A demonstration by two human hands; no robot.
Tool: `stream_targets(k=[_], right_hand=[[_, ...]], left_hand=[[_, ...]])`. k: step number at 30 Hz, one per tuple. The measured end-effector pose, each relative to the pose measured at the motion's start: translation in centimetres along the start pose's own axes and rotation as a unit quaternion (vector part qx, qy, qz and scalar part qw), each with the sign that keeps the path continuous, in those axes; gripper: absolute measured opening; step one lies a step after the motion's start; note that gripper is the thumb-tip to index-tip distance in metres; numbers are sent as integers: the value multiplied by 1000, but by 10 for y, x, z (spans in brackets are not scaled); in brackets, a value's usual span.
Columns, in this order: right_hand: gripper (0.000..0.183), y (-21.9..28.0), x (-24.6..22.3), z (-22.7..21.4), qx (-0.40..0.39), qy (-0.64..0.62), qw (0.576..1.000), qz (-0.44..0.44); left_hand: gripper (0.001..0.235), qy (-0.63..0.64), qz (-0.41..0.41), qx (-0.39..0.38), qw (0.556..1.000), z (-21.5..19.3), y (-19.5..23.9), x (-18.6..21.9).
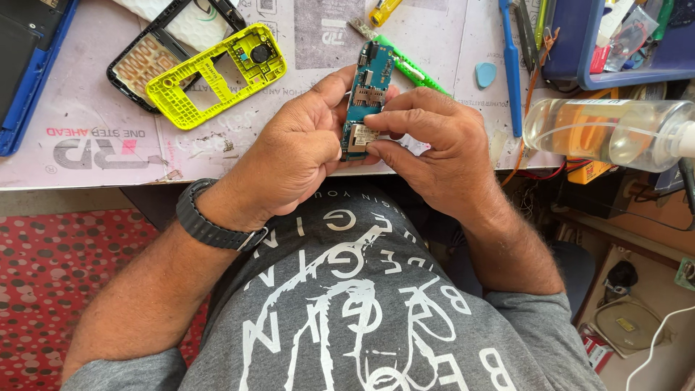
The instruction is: The person cleans a small circuit board using a green utility knife to scrape residue, then sprays a liquid and scrubs with a blue toothbrush. They wipe the board with a finger and inspect it before placing it into a yellow phone casing.
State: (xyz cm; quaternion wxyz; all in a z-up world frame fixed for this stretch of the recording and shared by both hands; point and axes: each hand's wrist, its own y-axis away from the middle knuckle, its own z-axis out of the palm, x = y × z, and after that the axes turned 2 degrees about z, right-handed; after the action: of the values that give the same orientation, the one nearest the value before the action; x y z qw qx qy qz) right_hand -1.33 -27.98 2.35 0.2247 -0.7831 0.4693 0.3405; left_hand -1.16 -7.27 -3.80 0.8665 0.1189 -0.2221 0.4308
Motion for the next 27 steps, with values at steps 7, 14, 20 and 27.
stream_targets(k=[7,14,20,27], right_hand=[[28,3,2,6,23,-1,1000,20],[21,2,4,8,18,-19,1000,12],[14,0,8,4,-20,-68,997,22],[16,-1,7,5,-21,-63,997,43]], left_hand=[[71,2,-6,4,1000,-2,0,-4],[69,-113,-11,19,993,-6,3,-6],[74,-84,8,1,996,-9,1,-8],[75,-86,7,-3,996,-9,2,-5]])
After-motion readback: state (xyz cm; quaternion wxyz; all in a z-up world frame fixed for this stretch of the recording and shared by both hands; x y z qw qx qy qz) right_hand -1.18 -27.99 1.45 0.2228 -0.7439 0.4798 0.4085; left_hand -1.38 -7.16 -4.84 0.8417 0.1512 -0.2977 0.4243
